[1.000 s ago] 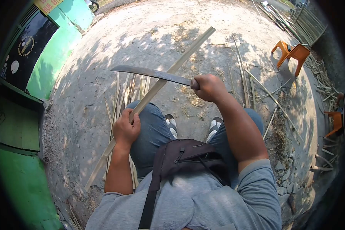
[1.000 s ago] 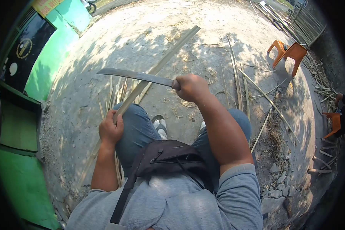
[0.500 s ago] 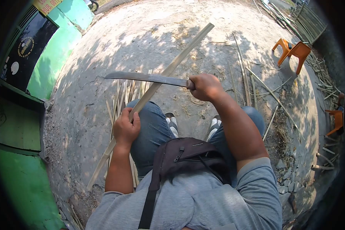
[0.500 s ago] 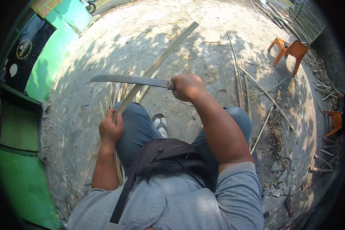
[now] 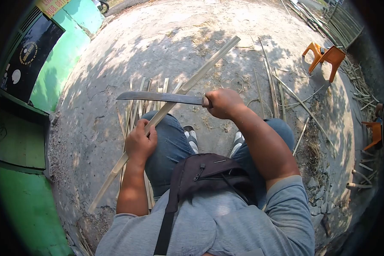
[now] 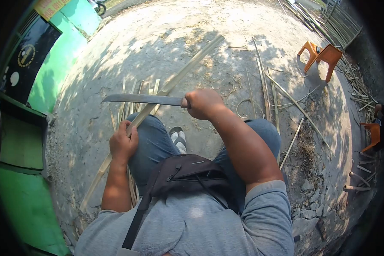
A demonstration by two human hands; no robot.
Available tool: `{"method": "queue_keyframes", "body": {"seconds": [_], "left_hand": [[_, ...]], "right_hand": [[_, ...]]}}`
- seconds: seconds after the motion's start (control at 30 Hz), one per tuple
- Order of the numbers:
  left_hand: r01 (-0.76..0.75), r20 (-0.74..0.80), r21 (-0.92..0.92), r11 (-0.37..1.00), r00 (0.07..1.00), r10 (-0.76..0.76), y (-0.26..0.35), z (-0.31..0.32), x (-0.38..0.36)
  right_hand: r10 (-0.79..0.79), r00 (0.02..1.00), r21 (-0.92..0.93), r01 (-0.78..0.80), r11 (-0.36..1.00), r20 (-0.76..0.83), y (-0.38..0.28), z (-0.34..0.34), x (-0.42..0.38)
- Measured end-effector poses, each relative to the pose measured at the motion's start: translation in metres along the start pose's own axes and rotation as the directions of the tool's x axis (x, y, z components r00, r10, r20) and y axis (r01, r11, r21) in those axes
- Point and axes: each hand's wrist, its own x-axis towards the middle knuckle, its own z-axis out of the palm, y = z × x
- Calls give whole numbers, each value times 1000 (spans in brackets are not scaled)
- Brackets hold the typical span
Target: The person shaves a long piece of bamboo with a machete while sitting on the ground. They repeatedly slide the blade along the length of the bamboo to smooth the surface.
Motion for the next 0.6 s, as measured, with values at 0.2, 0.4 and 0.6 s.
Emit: {"method": "queue_keyframes", "body": {"seconds": [0.2,0.4,0.6], "left_hand": [[-29,-14,-16,999,999,29,-5,4,0],[-17,-3,-8,1000,1000,17,0,-1,-1],[13,51,79,997,999,-17,4,-3,1]], "right_hand": [[-17,1000,-32,17,999,-9,4,-1,3],[133,991,81,-130,988,-28,25,-5,7],[133,989,101,-127,987,-57,32,3,2]]}}
